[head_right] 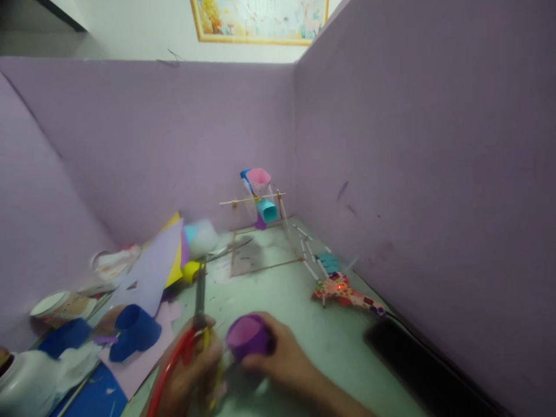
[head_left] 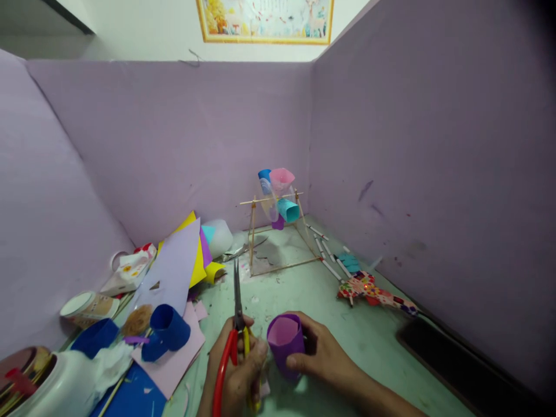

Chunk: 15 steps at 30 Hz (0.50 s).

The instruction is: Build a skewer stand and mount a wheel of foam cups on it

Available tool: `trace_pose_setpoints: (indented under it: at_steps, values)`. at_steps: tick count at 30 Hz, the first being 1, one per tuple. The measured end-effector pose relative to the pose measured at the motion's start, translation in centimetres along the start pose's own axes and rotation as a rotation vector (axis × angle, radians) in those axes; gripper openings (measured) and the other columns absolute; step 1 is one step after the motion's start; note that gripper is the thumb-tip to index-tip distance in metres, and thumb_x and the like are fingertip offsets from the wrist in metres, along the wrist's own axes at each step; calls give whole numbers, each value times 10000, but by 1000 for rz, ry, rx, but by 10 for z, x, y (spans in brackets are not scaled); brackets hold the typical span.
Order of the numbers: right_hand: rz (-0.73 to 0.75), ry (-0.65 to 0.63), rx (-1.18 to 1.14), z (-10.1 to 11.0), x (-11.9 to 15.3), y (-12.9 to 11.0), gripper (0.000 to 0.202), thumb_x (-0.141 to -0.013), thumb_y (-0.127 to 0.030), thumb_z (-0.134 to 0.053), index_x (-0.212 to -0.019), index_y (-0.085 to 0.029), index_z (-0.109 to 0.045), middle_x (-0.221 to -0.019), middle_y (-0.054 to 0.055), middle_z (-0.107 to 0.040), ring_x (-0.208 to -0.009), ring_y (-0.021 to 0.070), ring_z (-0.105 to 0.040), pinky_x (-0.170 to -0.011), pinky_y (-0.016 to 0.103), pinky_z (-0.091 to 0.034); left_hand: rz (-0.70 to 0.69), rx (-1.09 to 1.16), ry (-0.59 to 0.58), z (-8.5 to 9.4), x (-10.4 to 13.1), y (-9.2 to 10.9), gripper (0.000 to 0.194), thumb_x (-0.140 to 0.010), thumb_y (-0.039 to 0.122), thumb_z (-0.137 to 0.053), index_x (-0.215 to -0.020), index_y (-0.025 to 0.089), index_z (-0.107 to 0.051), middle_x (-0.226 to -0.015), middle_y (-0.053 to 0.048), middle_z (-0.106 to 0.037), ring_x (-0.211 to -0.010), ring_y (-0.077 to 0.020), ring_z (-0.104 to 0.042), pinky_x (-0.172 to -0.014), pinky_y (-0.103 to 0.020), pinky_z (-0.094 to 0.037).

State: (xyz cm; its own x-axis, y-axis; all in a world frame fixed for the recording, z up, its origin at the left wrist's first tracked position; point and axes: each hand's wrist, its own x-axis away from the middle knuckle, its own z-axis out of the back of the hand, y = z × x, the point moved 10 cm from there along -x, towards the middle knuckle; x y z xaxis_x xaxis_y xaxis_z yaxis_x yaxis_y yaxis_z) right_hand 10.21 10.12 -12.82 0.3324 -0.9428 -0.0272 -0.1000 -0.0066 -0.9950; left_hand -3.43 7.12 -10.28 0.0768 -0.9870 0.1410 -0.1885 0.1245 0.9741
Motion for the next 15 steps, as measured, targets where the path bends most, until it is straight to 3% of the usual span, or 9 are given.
trace_pose_setpoints:
  at_steps: [6, 15]
  values:
    - [20, -19, -8, -8, 2, -2, 596, -529, -388, -821, -1037, -177, -592, -966, 59, -637, -914, 231, -580, -803, 329, -453, 2, -24, -49, -3, 2, 2, 482, -675, 436, -700, -1027, 247, -430, -600, 87, -462, -382, -75, -423, -366, -203, -361]
    - [46, -25, -21, -7, 1, -3, 509, -521, -374, -828, -943, -164, -636, -849, 36, -646, -804, 192, -585, -732, 303, -456, -101, -169, -32, -1, -1, 8, 463, -677, 453, -684, -1010, 237, -446, -580, 86, -465, -400, -88, -432, -370, -205, -378]
